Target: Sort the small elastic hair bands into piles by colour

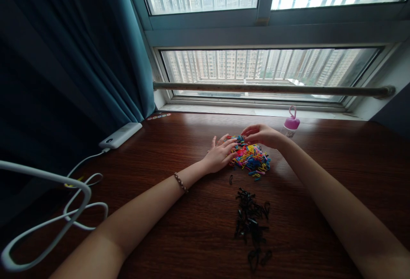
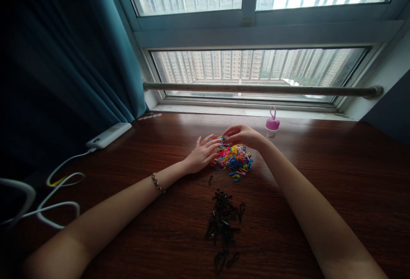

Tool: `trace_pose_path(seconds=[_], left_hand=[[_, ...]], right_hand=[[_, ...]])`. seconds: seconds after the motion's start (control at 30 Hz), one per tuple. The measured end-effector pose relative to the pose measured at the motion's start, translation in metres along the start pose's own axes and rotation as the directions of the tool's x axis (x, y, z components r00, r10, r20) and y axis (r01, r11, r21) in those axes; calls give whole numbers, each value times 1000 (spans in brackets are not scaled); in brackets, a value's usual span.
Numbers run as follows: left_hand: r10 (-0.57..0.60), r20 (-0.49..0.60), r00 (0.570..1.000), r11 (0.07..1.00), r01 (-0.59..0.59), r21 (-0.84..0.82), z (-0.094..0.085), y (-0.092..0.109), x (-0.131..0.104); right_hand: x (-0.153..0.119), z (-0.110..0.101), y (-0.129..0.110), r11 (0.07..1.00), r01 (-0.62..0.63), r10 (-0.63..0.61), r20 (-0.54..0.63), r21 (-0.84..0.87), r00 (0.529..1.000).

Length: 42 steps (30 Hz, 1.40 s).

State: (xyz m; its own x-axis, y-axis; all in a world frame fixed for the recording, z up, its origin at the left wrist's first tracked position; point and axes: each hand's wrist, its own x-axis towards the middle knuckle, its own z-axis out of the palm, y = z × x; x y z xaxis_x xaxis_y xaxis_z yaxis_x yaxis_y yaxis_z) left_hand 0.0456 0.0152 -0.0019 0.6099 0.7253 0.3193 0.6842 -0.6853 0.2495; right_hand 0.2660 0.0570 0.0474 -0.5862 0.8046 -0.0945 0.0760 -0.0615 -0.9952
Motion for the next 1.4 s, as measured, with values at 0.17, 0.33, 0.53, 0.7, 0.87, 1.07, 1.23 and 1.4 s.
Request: trace_pose_path(seconds=[0.17,0.33,0.53,0.7,0.87,1.07,1.23,1.4], left_hand=[[18,-104,994,996,-27,-80,1,-6,0],[104,-46,994,992,-107,-66,2,-2,-2],[152,-43,987,985,-155,-76,3,-4,-3],[77,-194,978,963,-123,-241,3,-12,0],[-136,-245,960,922,32,-385,1,-13,0],[-221,-220,950,877,95,-472,-3,-8,-1],[-234,-235,943,885,106,-453,-3,-7,-1],[-10,-303,953,945,-91,-315,-4,1,-5]], right_hand=[[-13,6,-13,972,-144,207,379,-188,902],[-19,28,-23,878,-300,478,695,-372,538],[-20,27,-32,866,-249,497,702,-433,510],[-17,11,-23,899,-205,420,629,-386,654],[-16,12,-22,900,-222,412,567,-374,713],[-19,11,-25,900,-219,394,492,-376,776],[-1,3,-3,914,-32,81,105,-404,991],[17,-2,22,611,48,-294,-171,-790,940]])
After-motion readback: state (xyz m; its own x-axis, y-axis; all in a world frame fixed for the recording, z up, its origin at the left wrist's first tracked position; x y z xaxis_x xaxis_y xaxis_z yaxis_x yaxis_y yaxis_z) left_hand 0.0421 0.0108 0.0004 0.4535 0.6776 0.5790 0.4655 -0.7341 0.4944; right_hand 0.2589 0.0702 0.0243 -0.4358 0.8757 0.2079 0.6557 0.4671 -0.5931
